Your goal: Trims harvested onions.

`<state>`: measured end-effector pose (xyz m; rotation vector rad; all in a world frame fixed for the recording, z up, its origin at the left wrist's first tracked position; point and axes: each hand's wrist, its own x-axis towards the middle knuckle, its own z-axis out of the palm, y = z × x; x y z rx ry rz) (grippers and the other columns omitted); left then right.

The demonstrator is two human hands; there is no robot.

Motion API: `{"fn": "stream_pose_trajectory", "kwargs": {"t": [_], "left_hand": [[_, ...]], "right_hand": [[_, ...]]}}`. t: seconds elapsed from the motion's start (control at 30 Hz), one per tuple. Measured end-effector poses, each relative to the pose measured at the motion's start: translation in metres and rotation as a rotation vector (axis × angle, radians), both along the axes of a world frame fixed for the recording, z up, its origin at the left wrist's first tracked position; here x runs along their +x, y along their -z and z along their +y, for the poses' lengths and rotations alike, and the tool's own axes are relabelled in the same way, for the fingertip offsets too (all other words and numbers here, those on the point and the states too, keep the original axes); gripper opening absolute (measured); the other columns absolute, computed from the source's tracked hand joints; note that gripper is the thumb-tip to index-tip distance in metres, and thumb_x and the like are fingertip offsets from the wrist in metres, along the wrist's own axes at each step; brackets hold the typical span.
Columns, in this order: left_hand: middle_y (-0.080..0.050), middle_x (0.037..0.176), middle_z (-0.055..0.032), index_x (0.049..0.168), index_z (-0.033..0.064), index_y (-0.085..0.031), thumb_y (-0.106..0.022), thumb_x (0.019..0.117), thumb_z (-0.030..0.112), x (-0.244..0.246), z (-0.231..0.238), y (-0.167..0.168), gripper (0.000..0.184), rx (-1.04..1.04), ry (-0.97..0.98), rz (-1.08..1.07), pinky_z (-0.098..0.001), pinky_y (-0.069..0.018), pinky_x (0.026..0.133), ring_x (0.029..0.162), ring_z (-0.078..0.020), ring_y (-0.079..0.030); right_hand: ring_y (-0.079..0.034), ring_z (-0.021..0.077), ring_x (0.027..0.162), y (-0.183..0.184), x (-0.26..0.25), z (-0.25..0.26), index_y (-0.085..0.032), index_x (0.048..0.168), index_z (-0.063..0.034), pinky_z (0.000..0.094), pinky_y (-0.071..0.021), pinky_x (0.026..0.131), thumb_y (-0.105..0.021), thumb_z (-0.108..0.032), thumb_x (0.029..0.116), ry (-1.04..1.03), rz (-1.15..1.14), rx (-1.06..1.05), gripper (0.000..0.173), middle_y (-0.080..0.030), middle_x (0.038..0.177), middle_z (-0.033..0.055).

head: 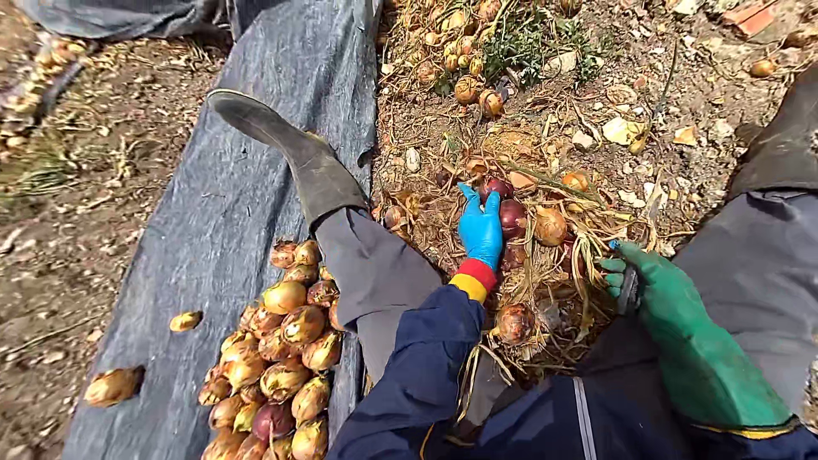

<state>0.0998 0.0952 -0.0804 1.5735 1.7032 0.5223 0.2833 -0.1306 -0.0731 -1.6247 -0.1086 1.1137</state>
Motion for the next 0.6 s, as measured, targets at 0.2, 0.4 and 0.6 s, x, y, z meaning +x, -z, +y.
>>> {"fn": "stream_pose_trajectory", "kwargs": {"t": [0.2, 0.4, 0.6], "left_hand": [[-0.076, 0.110, -0.0049, 0.138, 0.0192, -0.067, -0.051, 0.1050, 0.039, -0.025, 0.053, -0.041, 0.042, 0.411, 0.020, 0.235, -0.0520, -0.0539, 0.095, 0.105, -0.0213, -0.071], [-0.071, 0.131, 0.0006, 0.125, 0.0264, -0.074, -0.048, 0.0986, 0.009, -0.025, 0.138, -0.041, 0.041, 0.513, 0.640, 0.385, -0.0557, -0.0534, 0.098, 0.117, -0.0222, -0.069], [-0.069, 0.122, -0.0201, 0.131, 0.0100, -0.068, -0.076, 0.0913, 0.019, 0.002, 0.147, -0.095, 0.042, -0.121, 1.034, 0.627, -0.0660, -0.0453, 0.101, 0.118, -0.0400, -0.063]], "right_hand": [[-0.073, 0.0256, 0.079, -0.003, 0.002, -0.003, -0.062, 0.132, -0.0099, 0.0437, -0.0621, 0.070, -0.050, -0.050, 0.1054, -0.001, -0.065, 0.021, 0.050, -0.075, 0.104, 0.0133], [-0.068, 0.0225, 0.070, -0.006, -0.002, -0.002, -0.058, 0.128, -0.0058, 0.0377, -0.0585, 0.062, -0.056, -0.028, 0.1037, 0.008, -0.071, 0.058, 0.033, -0.074, 0.099, 0.0156], [-0.073, 0.0273, 0.084, -0.002, 0.000, -0.012, -0.058, 0.133, -0.0076, 0.0436, -0.0613, 0.076, -0.057, -0.019, 0.1020, 0.011, -0.026, 0.109, 0.033, -0.073, 0.108, 0.0176]]}}
